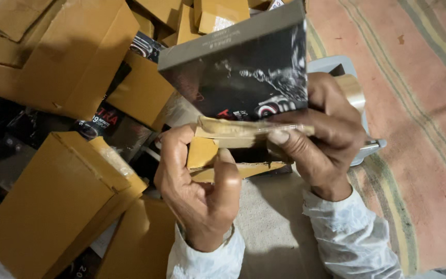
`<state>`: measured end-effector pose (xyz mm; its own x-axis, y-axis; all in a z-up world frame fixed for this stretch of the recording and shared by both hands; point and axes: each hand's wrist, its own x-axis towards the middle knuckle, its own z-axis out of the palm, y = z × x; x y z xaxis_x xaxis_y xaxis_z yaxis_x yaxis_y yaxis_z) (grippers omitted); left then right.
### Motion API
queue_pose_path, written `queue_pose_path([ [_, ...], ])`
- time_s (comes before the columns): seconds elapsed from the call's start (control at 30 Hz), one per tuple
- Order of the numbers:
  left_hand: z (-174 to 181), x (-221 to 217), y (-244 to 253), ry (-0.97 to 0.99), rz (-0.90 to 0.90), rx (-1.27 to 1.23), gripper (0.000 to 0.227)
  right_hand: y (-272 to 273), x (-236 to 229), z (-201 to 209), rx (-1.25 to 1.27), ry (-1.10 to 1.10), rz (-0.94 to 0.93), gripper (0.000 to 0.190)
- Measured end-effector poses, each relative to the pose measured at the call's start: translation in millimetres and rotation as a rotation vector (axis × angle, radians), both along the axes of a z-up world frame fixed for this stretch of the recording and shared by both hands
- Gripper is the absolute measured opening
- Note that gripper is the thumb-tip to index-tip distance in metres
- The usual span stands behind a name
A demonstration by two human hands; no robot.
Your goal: The person repeatedly places small black product boxes into brown cardboard shipping boxes, closes the flaps, and seals them with clear packing tape using a tape dispenser. Finished boxes are stacked on the right side of the table.
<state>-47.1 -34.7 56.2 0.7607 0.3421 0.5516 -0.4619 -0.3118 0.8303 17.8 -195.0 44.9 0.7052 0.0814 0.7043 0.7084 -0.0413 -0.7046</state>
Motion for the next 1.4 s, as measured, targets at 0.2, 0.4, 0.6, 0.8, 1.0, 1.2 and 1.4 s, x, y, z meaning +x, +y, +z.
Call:
queue_pose_path([
  [0.2, 2, 29, -6, 0.131, 0.23, 0.164, 0.026, 2, 7, -9, 0.354, 0.393, 0.077, 0.019],
  [0.4, 0, 52, -13, -0.268, 0.419, 0.498, 0.027, -9, 30, -5, -0.028, 0.346, 0.085, 0.061],
  [0.6, -7, 50, -21, -0.193, 0.393, 0.583, 0.025, -14, 39, -9, -0.346, 0.551, -0.036, 0.068],
  [0.8, -5, 56, -14, -0.132, 0.295, 0.662, 0.038, -21, 42, -9, -0.27, 0.578, -0.005, 0.063],
  [1.0, -6, 53, -11, -0.112, 0.315, 0.536, 0.023, -40, 46, -19, -0.097, 0.6, -0.041, 0.057],
  [1.2, -7, 55, -11, -0.102, 0.325, 0.507, 0.02, -60, 45, -30, 0.46, -0.021, -0.205, 0.046],
  [1.4, -6, 54, -8, -0.158, 0.273, 0.539, 0.022, -66, 19, -31, 0.996, 0.099, 0.045, 0.039],
])
